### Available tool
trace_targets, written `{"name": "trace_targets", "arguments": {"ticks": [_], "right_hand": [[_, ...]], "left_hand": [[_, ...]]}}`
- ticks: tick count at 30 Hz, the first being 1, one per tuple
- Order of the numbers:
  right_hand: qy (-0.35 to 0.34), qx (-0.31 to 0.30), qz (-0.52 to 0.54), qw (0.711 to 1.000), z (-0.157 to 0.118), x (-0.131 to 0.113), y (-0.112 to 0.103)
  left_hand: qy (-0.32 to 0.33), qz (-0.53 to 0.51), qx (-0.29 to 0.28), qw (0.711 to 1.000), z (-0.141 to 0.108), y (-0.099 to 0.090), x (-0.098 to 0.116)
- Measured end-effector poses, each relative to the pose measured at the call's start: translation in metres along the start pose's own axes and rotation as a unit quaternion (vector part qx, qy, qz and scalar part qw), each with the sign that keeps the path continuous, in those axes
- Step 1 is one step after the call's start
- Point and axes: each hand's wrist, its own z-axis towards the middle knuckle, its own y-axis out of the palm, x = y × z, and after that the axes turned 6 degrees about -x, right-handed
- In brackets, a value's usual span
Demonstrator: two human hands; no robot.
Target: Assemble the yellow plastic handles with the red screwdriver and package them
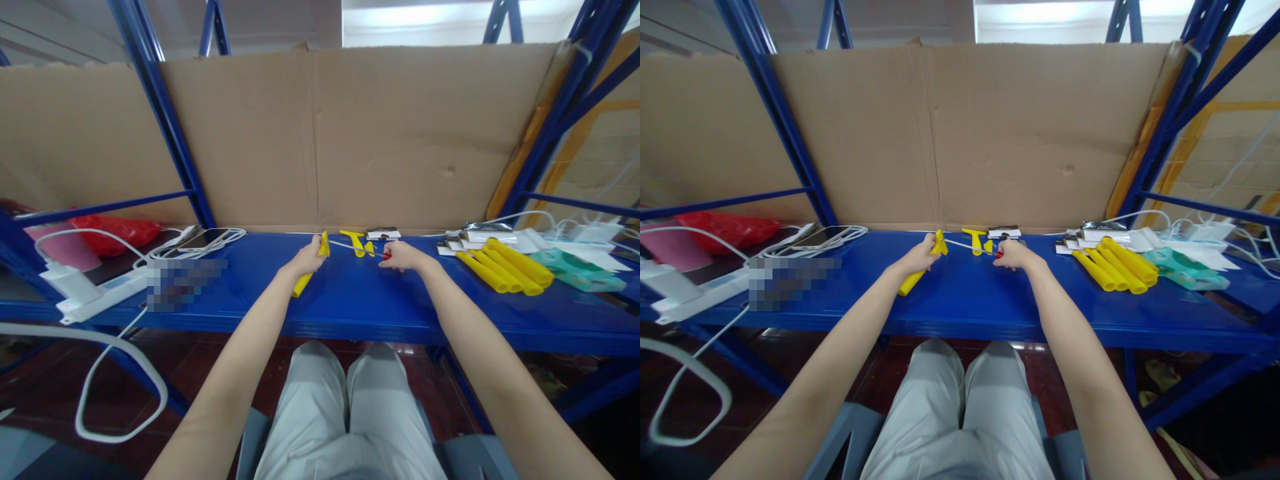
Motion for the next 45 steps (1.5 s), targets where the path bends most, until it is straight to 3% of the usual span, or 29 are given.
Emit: {"name": "trace_targets", "arguments": {"ticks": [18, 29, 45], "right_hand": [[-0.019, -0.068, 0.015, 0.997, 0.001, 0.007, -0.002], [-0.046, -0.005, 0.116, 0.992, 0.002, 0.014, -0.006], [-0.058, 0.004, 0.147, 0.987, 0.001, 0.011, -0.005]], "left_hand": [[0.005, -0.005, 0.015, 1.0, 0.001, 0.001, -0.001], [-0.023, 0.007, 0.009, 1.0, 0.003, 0.001, -0.002], [-0.008, 0.0, 0.006, 1.0, 0.005, 0.002, -0.003]]}}
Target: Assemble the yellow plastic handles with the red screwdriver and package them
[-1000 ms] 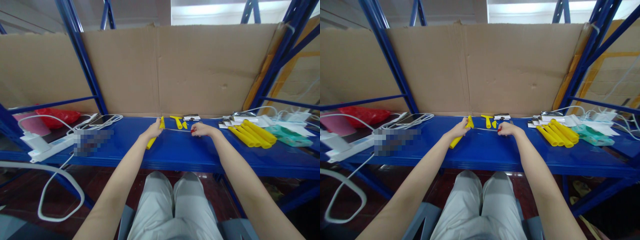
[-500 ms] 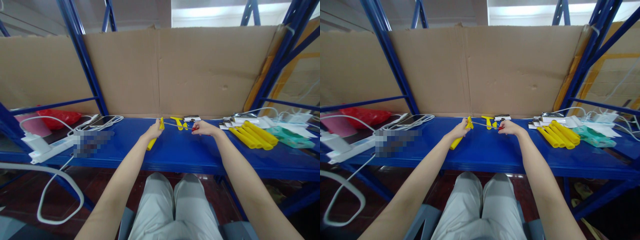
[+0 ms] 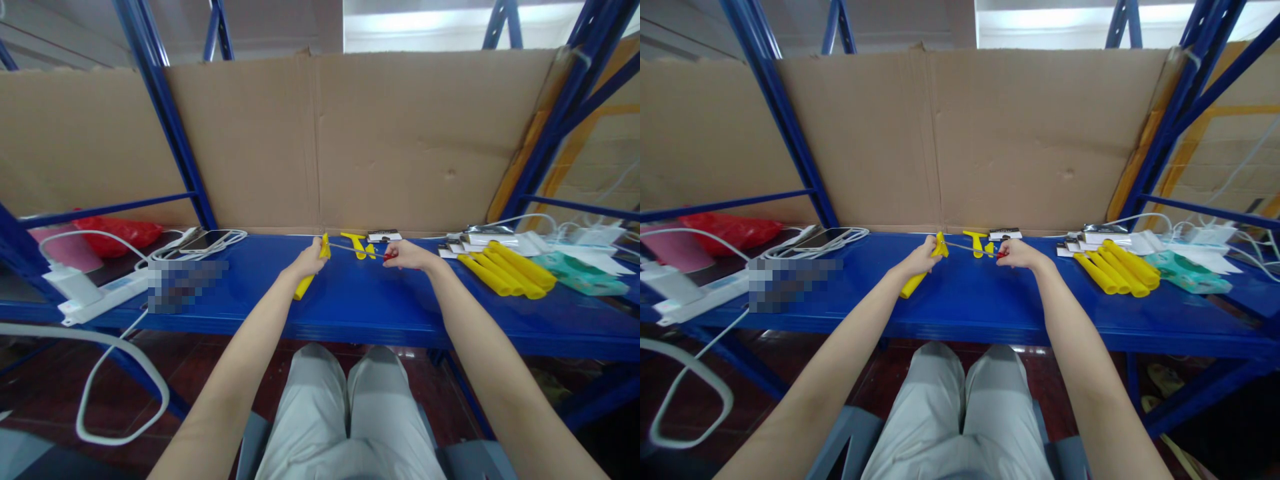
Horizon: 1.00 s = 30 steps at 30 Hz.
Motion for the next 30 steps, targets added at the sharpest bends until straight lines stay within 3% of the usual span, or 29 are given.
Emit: {"name": "trace_targets", "arguments": {"ticks": [18, 23, 30], "right_hand": [[-0.02, 0.0, -0.004, 1.0, 0.007, 0.011, 0.0], [-0.023, 0.001, -0.002, 1.0, 0.01, 0.015, 0.001], [-0.012, 0.019, -0.066, 0.998, 0.009, 0.01, 0.0]], "left_hand": [[0.0, -0.027, -0.002, 1.0, 0.002, 0.002, -0.003], [0.0, -0.075, -0.009, 0.997, 0.005, 0.004, -0.003], [0.001, -0.099, -0.008, 0.995, 0.005, 0.006, -0.002]]}}
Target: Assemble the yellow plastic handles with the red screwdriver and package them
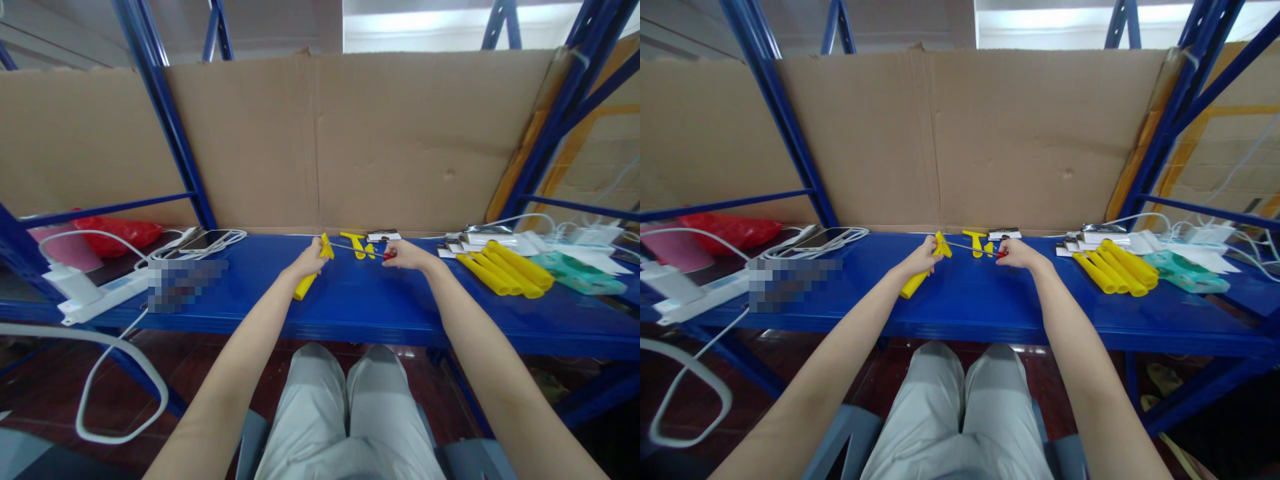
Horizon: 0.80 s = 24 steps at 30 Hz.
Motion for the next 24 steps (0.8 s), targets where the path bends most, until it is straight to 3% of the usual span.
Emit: {"name": "trace_targets", "arguments": {"ticks": [9, 14, 18, 24], "right_hand": [[0.044, 0.015, -0.103, 0.994, -0.008, -0.019, 0.002], [-0.004, 0.037, -0.177, 0.984, -0.01, -0.023, -0.002], [0.006, -0.008, -0.129, 0.992, -0.011, -0.022, -0.003], [0.047, -0.017, -0.053, 0.997, -0.008, -0.022, 0.007]], "left_hand": [[0.011, 0.079, 0.026, 0.997, -0.005, -0.004, 0.003], [-0.006, 0.1, 0.026, 0.995, -0.006, -0.004, 0.005], [-0.008, 0.114, 0.035, 0.993, -0.007, -0.005, 0.006], [-0.013, 0.121, 0.043, 0.992, -0.007, -0.006, 0.005]]}}
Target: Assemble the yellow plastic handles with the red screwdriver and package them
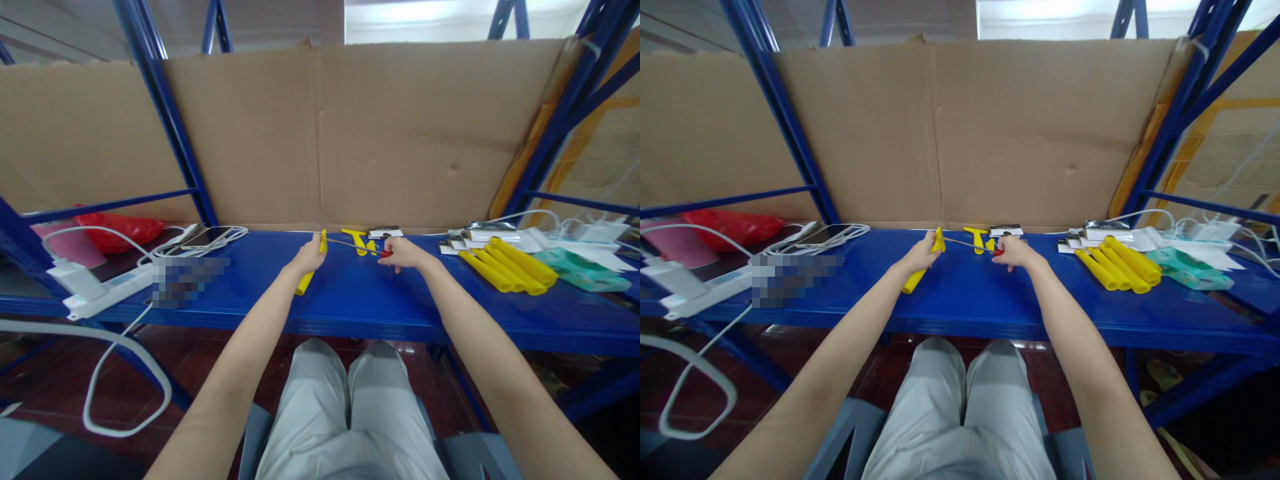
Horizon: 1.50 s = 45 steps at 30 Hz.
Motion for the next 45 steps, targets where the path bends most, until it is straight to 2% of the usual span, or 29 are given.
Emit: {"name": "trace_targets", "arguments": {"ticks": [3, 9, 13, 16, 20, 26, 32, 36, 42, 45], "right_hand": [[-0.014, -0.024, 0.022, 0.999, -0.001, -0.003, 0.002], [-0.054, -0.011, -0.006, 0.998, -0.001, -0.003, -0.001], [-0.038, 0.037, -0.024, 0.998, 0.005, 0.002, 0.003], [-0.018, 0.04, -0.05, 0.998, 0.009, 0.003, 0.006], [-0.037, 0.068, -0.128, 0.989, 0.008, 0.001, 0.005], [-0.046, 0.036, -0.146, 0.988, 0.003, -0.004, -0.001], [-0.033, 0.09, -0.184, 0.978, 0.003, -0.003, 0.0], [-0.023, 0.079, -0.176, 0.981, 0.003, -0.002, 0.0], [-0.045, 0.057, -0.166, 0.983, 0.004, -0.001, -0.002], [-0.051, 0.077, -0.186, 0.978, 0.003, -0.002, -0.003]], "left_hand": [[-0.009, 0.004, 0.004, 1.0, 0.0, -0.001, 0.0], [-0.011, 0.01, 0.0, 1.0, 0.0, -0.002, 0.0], [-0.009, 0.01, -0.001, 1.0, 0.0, -0.002, 0.0], [-0.011, 0.012, -0.003, 1.0, 0.0, -0.003, 0.001], [-0.012, 0.014, -0.006, 1.0, -0.001, -0.003, 0.002], [-0.009, 0.005, 0.0, 1.0, -0.001, -0.003, 0.001], [-0.011, 0.021, -0.003, 1.0, -0.003, -0.003, 0.003], [-0.012, 0.028, -0.01, 0.999, -0.003, -0.004, 0.004], [-0.008, 0.026, -0.009, 1.0, -0.002, -0.003, 0.001], [-0.01, 0.027, -0.007, 1.0, -0.001, -0.003, 0.0]]}}
